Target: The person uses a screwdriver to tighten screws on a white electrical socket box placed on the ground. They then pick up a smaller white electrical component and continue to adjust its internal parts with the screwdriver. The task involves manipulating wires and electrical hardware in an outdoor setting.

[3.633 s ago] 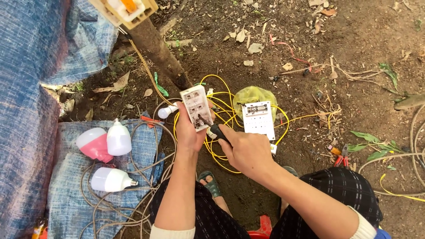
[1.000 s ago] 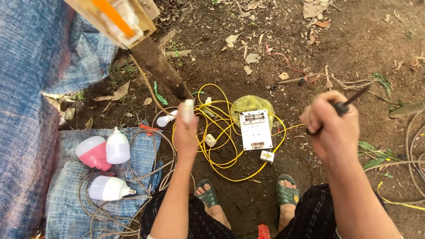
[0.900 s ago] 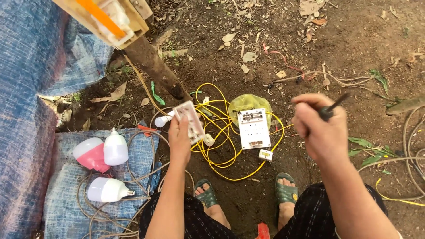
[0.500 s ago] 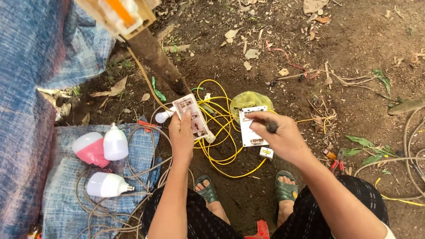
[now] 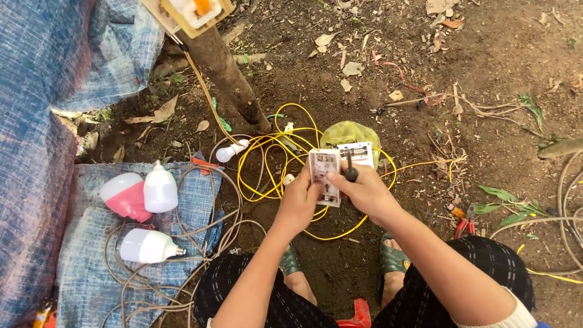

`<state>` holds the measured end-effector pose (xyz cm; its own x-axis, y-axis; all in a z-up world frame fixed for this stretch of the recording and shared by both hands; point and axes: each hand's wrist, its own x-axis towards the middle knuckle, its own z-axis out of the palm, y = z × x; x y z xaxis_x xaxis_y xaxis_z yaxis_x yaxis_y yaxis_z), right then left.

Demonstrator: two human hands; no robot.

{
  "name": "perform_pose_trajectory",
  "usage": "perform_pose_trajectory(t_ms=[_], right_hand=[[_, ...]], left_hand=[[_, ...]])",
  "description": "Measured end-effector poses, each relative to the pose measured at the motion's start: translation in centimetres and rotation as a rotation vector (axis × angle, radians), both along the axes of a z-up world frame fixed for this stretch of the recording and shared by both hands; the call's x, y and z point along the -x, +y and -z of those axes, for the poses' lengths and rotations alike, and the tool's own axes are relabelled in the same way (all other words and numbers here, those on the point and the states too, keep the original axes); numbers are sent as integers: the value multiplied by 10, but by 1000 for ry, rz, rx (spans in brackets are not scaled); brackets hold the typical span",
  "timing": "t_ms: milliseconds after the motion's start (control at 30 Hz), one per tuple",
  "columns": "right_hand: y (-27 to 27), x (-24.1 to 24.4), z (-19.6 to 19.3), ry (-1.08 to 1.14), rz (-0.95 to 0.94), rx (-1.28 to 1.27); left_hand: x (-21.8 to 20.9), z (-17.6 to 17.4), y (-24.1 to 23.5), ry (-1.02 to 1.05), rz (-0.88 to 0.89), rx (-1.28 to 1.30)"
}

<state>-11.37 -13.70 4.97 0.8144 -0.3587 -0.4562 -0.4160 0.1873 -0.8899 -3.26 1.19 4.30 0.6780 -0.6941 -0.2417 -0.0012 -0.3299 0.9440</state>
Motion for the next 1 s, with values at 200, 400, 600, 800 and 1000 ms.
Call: perform_pose_trajectory(t_ms=[200, 400, 600, 800, 1000], right_hand=[[-2, 3, 16, 19, -47, 127], [-3, -1, -12, 53, -9, 180], [-2, 4, -37, 23, -7, 323], [9, 10, -41, 19, -42, 438], [11, 13, -30, -54, 19, 389]], left_hand=[[-4, 24, 2, -137, 91, -92], [-4, 0, 6, 40, 158, -8], [-1, -16, 1, -79, 110, 91], [5, 21, -2, -439, 48, -33], [6, 49, -3, -597, -37, -30]])
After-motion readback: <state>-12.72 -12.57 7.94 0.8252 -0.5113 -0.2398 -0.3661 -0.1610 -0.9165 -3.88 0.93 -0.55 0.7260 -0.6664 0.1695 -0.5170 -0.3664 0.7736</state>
